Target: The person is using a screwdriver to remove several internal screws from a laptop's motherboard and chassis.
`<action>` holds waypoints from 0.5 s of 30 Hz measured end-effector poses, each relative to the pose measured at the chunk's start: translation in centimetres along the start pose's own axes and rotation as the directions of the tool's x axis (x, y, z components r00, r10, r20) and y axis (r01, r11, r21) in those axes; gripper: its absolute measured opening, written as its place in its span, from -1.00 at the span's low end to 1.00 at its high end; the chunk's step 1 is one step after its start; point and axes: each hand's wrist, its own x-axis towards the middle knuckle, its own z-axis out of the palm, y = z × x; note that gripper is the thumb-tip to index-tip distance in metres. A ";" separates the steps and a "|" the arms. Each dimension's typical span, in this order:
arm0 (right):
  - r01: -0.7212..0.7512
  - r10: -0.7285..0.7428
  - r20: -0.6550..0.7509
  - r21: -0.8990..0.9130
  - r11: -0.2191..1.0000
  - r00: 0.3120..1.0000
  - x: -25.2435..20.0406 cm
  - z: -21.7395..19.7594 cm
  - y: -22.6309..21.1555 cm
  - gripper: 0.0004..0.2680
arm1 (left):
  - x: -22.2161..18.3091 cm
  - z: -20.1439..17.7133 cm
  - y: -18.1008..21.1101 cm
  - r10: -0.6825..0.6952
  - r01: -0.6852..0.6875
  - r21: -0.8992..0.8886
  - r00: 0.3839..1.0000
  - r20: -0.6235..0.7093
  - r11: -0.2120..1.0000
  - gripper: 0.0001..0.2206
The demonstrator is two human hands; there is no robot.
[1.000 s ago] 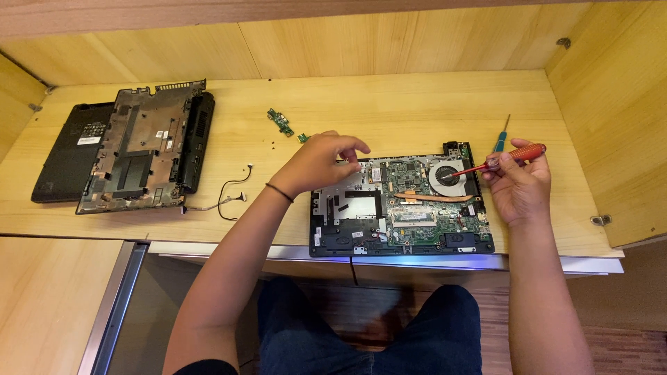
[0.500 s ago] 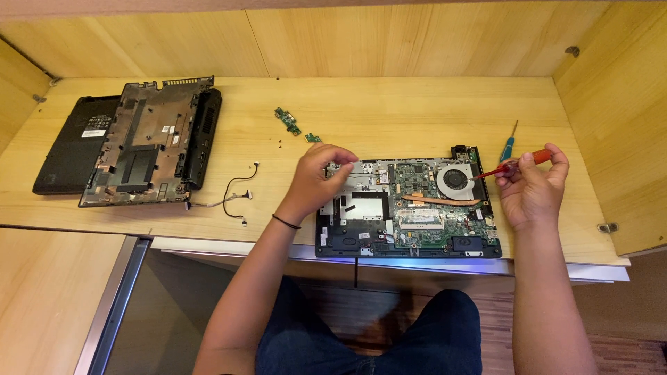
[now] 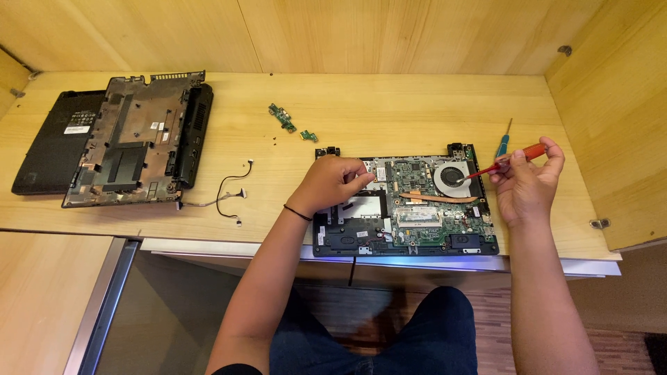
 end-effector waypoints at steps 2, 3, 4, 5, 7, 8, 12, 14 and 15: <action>0.074 -0.074 0.003 -0.032 0.997 0.997 -0.3 0.5 0.1 -0.68 | 0.0 0.1 0.4 -0.043 0.041 0.071 0.998 0.035 0.997 -0.92; 0.147 -0.147 0.011 -0.061 0.987 0.989 -0.3 0.7 0.1 -0.67 | 0.2 0.1 0.5 -0.089 0.079 0.146 0.994 0.064 0.986 -0.87; 0.155 -0.155 0.006 -0.063 0.986 0.988 -1.1 2.0 -0.7 -0.67 | 0.4 0.0 0.7 -0.079 0.069 0.143 0.995 0.066 0.987 -0.87; 0.164 -0.157 0.073 -0.100 0.981 0.985 -2.0 3.3 -1.2 -0.64 | 0.3 0.0 0.8 -0.066 0.049 0.185 0.994 0.087 0.982 -0.81; 0.172 -0.153 0.137 -0.141 0.975 0.979 -3.5 5.9 -1.9 -0.61 | 0.1 0.1 0.7 -0.054 0.028 0.223 0.992 0.111 0.974 -0.74; 0.237 -0.186 0.270 -0.171 0.956 0.945 -4.0 7.3 -2.0 -0.58 | 0.0 0.3 0.6 -0.017 0.009 0.242 0.999 0.032 0.970 -0.72; 0.451 -0.287 0.521 -0.221 0.865 0.804 -4.1 11.7 -0.9 -0.53 | -0.3 0.8 0.0 -0.013 0.027 0.328 0.999 -0.043 0.944 -0.68; 0.512 -0.327 0.538 -0.239 0.825 0.777 -4.2 13.3 0.0 -0.54 | -0.3 0.6 0.6 -0.027 0.039 0.334 0.999 -0.042 0.942 -0.68; 0.568 -0.364 0.553 -0.255 0.783 0.750 -4.1 14.2 0.5 -0.55 | -0.2 0.4 0.9 -0.041 0.052 0.341 0.998 -0.037 0.939 -0.67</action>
